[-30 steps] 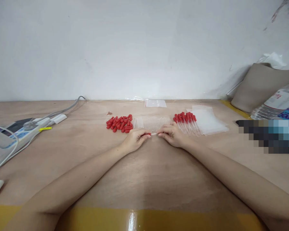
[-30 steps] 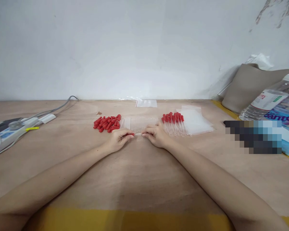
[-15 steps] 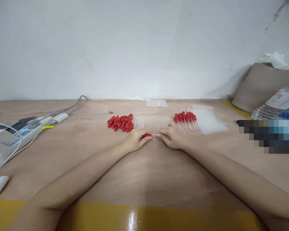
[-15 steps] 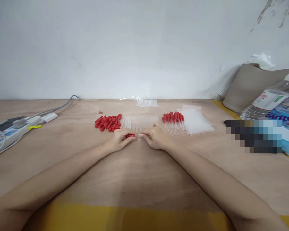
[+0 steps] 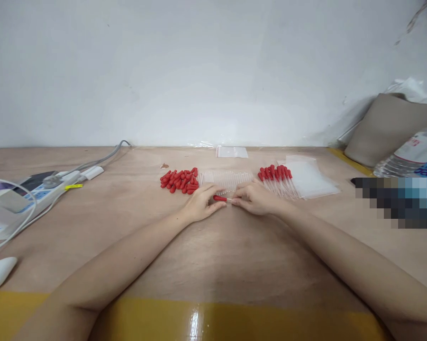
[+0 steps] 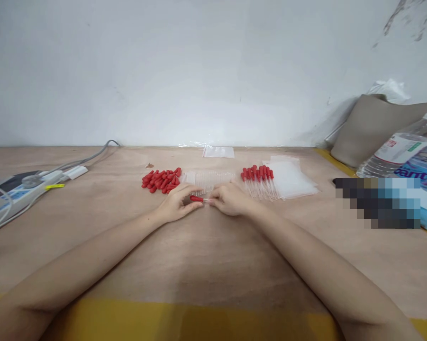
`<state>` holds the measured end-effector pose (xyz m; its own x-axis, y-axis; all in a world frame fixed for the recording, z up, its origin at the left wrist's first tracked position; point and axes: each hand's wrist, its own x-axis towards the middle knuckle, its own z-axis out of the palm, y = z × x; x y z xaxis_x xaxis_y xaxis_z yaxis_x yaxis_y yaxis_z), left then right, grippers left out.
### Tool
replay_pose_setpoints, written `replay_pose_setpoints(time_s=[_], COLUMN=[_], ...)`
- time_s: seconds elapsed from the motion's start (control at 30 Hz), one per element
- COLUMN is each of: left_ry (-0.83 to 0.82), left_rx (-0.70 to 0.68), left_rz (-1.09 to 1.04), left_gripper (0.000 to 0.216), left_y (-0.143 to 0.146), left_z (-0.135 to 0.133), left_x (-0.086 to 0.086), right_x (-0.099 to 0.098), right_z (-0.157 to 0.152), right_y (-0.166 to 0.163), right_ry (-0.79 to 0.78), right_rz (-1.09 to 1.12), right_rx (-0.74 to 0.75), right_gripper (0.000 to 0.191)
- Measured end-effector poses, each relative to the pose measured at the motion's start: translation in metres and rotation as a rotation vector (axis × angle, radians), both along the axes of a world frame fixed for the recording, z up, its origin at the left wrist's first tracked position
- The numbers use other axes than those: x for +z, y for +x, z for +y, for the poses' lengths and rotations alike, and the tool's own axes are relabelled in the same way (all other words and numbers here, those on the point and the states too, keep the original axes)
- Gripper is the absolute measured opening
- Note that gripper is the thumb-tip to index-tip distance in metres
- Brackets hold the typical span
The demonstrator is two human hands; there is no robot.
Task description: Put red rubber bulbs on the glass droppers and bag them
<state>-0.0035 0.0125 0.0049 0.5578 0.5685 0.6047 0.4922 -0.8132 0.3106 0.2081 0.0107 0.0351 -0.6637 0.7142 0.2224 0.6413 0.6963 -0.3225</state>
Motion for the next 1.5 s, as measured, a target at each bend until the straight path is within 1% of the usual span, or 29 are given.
replay_pose_setpoints(time_s=[0.03,0.1,0.2,0.23,0.27,0.33,0.53,0.63,0.7,0.77,0.9,0.97,1.07,1.17,1.23,1.37,1.5], left_ry=[0.016,0.032,0.021,0.018,0.017,0.02,0.027,0.051,0.072,0.082,0.071,0.064,0.041,-0.01,-0.052,-0.139,-0.173], left_rx=[0.032,0.082,0.078,0.071,0.064,0.058,0.072,0.107,0.19,0.323,0.615,0.727,0.854,0.923,0.943,1.0,1.08], left_rz=[-0.013,-0.023,-0.001,0.006,0.011,0.016,0.035,0.041,0.041,0.032,0.001,-0.012,-0.023,0.028,0.086,0.254,0.431], left_gripper=[0.04,0.046,0.037,0.035,0.032,0.029,0.022,0.019,0.018,0.016,0.017,0.017,0.016,0.019,0.02,0.024,0.039], left_y=[-0.001,-0.004,-0.006,-0.006,-0.006,-0.006,-0.006,-0.006,-0.006,-0.005,-0.006,-0.011,-0.023,-0.034,-0.036,-0.027,-0.013], left_z=[0.0,0.001,0.002,0.002,0.001,0.001,0.003,0.004,0.004,0.004,0.007,0.012,0.025,0.042,0.056,0.079,0.094], left_x=[0.0,0.0,-0.001,-0.002,-0.003,-0.004,-0.005,-0.005,-0.004,-0.003,0.0,0.004,0.012,0.023,0.029,0.038,0.045], right_x=[0.002,0.005,0.006,0.005,0.004,0.001,-0.011,-0.012,-0.012,-0.012,-0.012,-0.012,-0.012,-0.012,-0.012,-0.011,-0.011], right_z=[0.003,0.011,0.026,0.03,0.034,0.039,0.042,0.04,0.037,0.033,0.028,0.028,0.031,0.034,0.035,0.034,0.035], right_y=[0.004,0.015,0.036,0.043,0.049,0.057,0.059,0.055,0.05,0.042,0.028,0.026,0.026,0.027,0.027,0.025,0.024], right_ry=[-0.027,-0.059,0.007,0.046,0.078,0.105,0.064,0.079,0.105,0.106,0.033,-0.011,-0.052,-0.068,-0.085,-0.085,-0.077], right_rz=[0.024,0.093,0.166,0.162,0.152,0.125,-0.004,0.001,0.008,-0.005,-0.05,-0.057,-0.056,-0.05,-0.045,-0.035,-0.048], right_rx=[-0.054,-0.255,-0.646,-0.743,-0.81,-0.873,-0.872,-0.931,-0.973,-0.966,-0.894,-0.888,-0.884,-0.882,-0.889,-0.897,-0.907], right_gripper=[0.026,0.028,0.028,0.028,0.027,0.025,0.024,0.022,0.026,0.027,0.028,0.027,0.026,0.026,0.026,0.025,0.024])
